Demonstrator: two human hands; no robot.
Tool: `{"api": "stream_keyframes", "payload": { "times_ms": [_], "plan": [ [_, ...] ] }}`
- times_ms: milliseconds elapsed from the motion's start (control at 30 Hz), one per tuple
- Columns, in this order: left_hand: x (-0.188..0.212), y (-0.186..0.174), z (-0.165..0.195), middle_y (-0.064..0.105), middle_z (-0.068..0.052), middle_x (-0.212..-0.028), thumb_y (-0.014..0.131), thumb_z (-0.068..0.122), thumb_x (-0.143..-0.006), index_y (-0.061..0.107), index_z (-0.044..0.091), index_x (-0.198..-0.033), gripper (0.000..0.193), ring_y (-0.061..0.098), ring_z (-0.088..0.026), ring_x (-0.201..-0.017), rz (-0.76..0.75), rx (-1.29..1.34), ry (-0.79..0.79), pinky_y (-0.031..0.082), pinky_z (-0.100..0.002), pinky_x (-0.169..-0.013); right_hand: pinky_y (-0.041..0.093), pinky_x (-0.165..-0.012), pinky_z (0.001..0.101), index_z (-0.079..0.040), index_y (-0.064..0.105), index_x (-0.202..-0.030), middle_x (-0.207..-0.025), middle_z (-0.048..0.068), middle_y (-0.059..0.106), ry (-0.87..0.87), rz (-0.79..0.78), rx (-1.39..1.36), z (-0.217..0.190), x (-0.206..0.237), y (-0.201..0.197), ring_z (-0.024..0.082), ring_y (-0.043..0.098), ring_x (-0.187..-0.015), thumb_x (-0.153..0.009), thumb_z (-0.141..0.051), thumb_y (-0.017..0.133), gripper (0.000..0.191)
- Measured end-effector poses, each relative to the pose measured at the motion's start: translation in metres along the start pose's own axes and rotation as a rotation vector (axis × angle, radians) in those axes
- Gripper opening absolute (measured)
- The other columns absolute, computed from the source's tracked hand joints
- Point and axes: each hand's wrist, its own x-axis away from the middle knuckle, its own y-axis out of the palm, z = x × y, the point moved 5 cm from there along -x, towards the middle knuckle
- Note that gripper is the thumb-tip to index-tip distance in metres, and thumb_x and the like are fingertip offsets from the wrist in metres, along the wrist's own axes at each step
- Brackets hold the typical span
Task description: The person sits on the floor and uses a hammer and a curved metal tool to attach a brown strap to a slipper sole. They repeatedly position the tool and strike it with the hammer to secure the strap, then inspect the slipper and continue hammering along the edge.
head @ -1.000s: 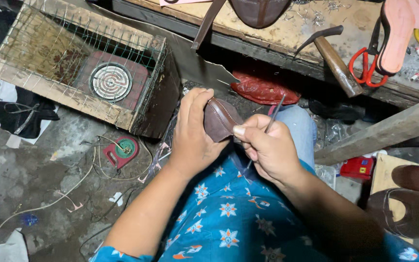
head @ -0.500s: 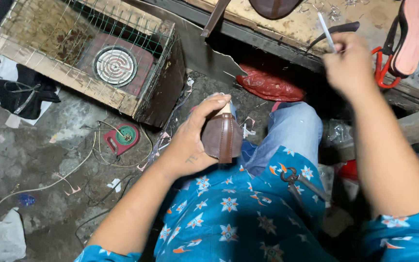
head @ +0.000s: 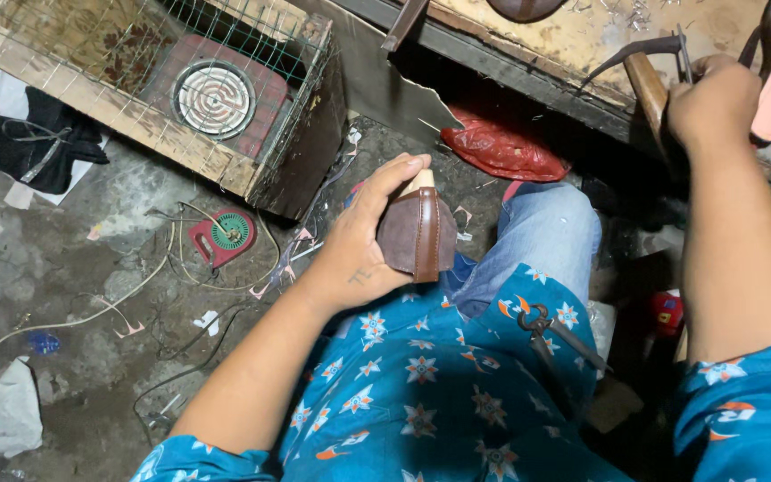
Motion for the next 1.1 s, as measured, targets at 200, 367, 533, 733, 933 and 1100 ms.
{"api": "stream_keyframes", "payload": {
  "times_ms": [200, 367, 533, 733, 933, 1100],
  "plan": [
    [-0.011, -0.004, -0.007, 0.051, -0.015, -0.156, 0.094, 0.024, -0.076, 0.039, 0.009, -0.156, 0.099, 0.054, -0.033, -0.145, 0.076, 0.012, 0.002, 0.042, -0.041, -0.124, 0.053, -0.09, 0.0487, 0.005, 0.076, -0.11, -0.103, 0.03, 0.072, 0.004, -0.002, -0.028, 0.002, 0.0, 0.003, 0.045, 0.069, -0.096, -0.085, -0.009, 0.069, 0.029],
    [-0.03, -0.033, -0.018, 0.052, -0.018, -0.156, 0.089, 0.019, -0.084, 0.04, 0.003, -0.158, 0.09, 0.054, -0.03, -0.144, 0.277, -0.044, -0.032, 0.041, -0.04, -0.123, 0.052, -0.092, 0.0516, 0.002, 0.076, -0.11, -0.103, 0.031, 0.071, 0.062, -0.074, 0.013, -0.008, -0.001, -0.001, 0.047, 0.068, -0.098, -0.091, -0.013, 0.068, 0.026],
    [-0.046, -0.033, -0.066, 0.07, -0.01, -0.115, 0.075, 0.02, -0.087, 0.056, -0.002, -0.135, 0.056, 0.068, -0.017, -0.102, 0.144, 0.553, -0.478, 0.055, -0.034, -0.092, 0.05, -0.085, 0.054, -0.001, 0.076, -0.119, -0.102, 0.031, 0.07, 0.133, -0.11, 0.018, -0.017, 0.0, -0.01, 0.049, 0.066, -0.096, -0.095, -0.024, 0.073, 0.033],
    [-0.021, -0.01, -0.103, 0.076, -0.007, -0.096, 0.071, 0.025, -0.09, 0.069, 0.0, -0.111, 0.033, 0.072, -0.014, -0.082, 0.075, 0.685, -0.787, 0.057, -0.031, -0.079, 0.051, -0.093, 0.0515, 0.005, 0.073, -0.113, -0.108, 0.028, 0.07, -0.048, 0.008, 0.022, -0.015, 0.003, -0.006, 0.046, 0.066, -0.105, -0.097, -0.018, 0.073, 0.028],
    [-0.01, 0.0, -0.11, 0.076, -0.008, -0.098, 0.07, 0.027, -0.09, 0.069, -0.001, -0.113, 0.036, 0.072, -0.015, -0.083, 0.028, 0.725, -0.804, 0.058, -0.032, -0.079, 0.051, -0.098, 0.0477, 0.001, 0.071, -0.116, -0.117, 0.022, 0.067, -0.062, 0.121, -0.208, -0.037, 0.021, -0.011, 0.039, 0.064, -0.111, -0.099, -0.015, 0.069, 0.024],
    [-0.014, 0.01, -0.109, 0.077, -0.009, -0.102, 0.07, 0.029, -0.089, 0.068, -0.001, -0.118, 0.042, 0.074, -0.016, -0.087, -0.009, 0.7, -0.817, 0.059, -0.033, -0.082, 0.047, -0.106, 0.0329, -0.005, 0.054, -0.143, -0.135, 0.012, 0.067, 0.06, -0.743, -1.054, -0.149, 0.109, 0.044, 0.02, 0.061, -0.126, -0.091, -0.035, 0.07, 0.061]
  ]
}}
